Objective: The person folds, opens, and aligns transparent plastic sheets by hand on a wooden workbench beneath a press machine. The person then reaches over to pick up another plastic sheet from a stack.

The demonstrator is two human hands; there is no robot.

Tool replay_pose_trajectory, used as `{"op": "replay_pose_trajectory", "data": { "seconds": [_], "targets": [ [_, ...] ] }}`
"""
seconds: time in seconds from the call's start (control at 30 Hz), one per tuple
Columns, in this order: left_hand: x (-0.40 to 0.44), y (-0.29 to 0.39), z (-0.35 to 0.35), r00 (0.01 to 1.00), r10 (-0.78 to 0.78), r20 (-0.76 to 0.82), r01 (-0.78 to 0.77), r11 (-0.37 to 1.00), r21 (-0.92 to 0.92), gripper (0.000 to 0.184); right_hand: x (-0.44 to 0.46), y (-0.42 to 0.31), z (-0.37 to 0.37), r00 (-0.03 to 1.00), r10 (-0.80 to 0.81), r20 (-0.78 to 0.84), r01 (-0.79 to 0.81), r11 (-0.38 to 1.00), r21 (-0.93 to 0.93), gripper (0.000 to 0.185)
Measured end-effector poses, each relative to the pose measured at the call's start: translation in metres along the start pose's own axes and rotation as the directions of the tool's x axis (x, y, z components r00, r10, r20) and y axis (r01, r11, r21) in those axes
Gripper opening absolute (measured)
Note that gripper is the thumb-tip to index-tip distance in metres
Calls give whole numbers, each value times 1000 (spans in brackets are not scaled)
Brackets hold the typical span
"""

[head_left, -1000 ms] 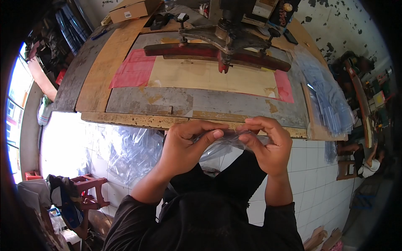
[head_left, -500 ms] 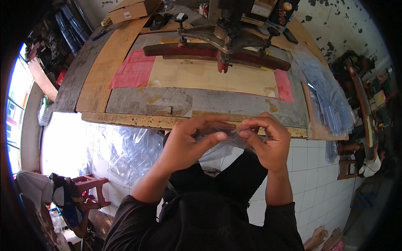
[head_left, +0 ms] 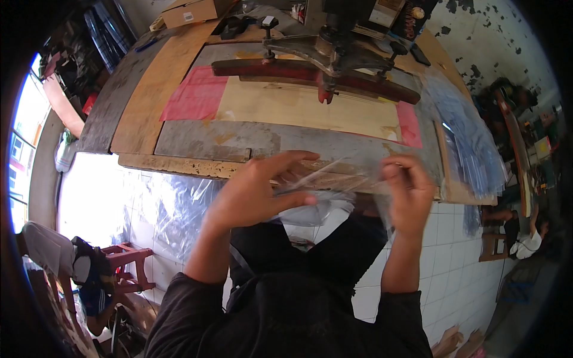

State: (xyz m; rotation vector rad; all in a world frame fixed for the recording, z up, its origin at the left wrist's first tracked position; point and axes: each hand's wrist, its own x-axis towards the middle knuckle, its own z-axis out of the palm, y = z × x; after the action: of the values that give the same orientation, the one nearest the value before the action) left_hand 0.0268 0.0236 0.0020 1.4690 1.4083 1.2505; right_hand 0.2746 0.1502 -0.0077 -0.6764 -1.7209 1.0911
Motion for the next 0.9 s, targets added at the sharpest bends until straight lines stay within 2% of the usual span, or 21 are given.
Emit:
{"op": "replay_pose_trajectory", "data": {
  "seconds": [0.03, 0.07, 0.1, 0.13, 0.2, 0.23, 0.3, 0.33, 0.37, 0.4, 0.47, 0.63, 0.67, 0.7, 0.73, 0.8, 0.83, 0.9],
  "targets": [
    [-5, 0, -7, 1000, 6, -16, -3, 990, 142, 38, 3, 2, -9, 1000, -2, 3, 2, 1000, 1, 15],
    [-8, -1, -13, 999, 15, -31, -6, 960, 281, 41, 6, 4, -20, 996, 7, -94, -6, 1000, 12, 17],
    [-10, -4, -19, 999, 16, -33, -6, 959, 283, 41, 9, 5, -29, 981, 19, -192, -14, 1000, 24, 20],
    [-12, -9, -23, 998, 40, -41, -29, 969, 245, 38, 9, 9, -34, 982, 17, -190, -13, 1000, 26, 20],
    [-12, -18, -26, 996, 64, -56, -50, 976, 210, 36, 5, 23, -37, 954, 92, -284, -43, 983, 176, 21],
    [-10, -21, -24, 989, 112, -96, -92, 978, 188, 34, 3, 30, -34, 956, 89, -279, -40, 983, 177, 21],
    [-7, -30, -18, 977, 159, -140, -135, 977, 166, 32, -3, 43, -29, 938, 169, -301, -71, 948, 309, 22],
    [-6, -35, -15, 974, 109, -198, -94, 992, 83, 29, -5, 47, -28, 939, 167, -299, -70, 949, 309, 22],
    [-5, -37, -12, 967, 55, -250, -58, 998, -3, 27, -8, 51, -29, 946, 177, -272, -115, 967, 229, 23],
    [-4, -37, -8, 967, 57, -250, -60, 998, -2, 27, -10, 54, -29, 950, 190, -248, -158, 977, 145, 23],
    [-1, -35, -2, 952, 29, -306, -91, 978, -189, 24, -14, 59, -30, 950, 205, -234, -183, 977, 112, 24],
    [4, -37, -1, 966, -7, -257, -72, 953, -294, 23, -12, 61, -35, 953, 234, -193, -230, 972, 40, 26],
    [5, -36, 0, 967, -1, -254, -80, 947, -310, 23, -8, 53, -33, 977, 43, -208, -93, 967, -238, 28],
    [6, -35, -1, 967, -1, -255, -81, 947, -310, 23, -4, 41, -28, 975, -146, -168, 43, 866, -499, 31],
    [6, -34, -2, 982, -3, -191, -51, 959, -278, 24, 0, 30, -24, 975, -145, -168, 43, 866, -499, 31],
    [7, -33, 0, 992, -7, -126, -24, 970, -243, 25, 6, 8, -15, 922, -382, 57, 320, 674, -665, 39],
    [6, -32, 4, 993, 17, -116, -39, 982, -186, 25, 8, -3, -7, 923, -381, 53, 316, 675, -667, 39],
    [7, -31, 14, 994, 44, -101, -57, 990, -127, 27, 10, -18, 12, 891, -323, 319, 448, 741, -500, 37]
  ]
}}
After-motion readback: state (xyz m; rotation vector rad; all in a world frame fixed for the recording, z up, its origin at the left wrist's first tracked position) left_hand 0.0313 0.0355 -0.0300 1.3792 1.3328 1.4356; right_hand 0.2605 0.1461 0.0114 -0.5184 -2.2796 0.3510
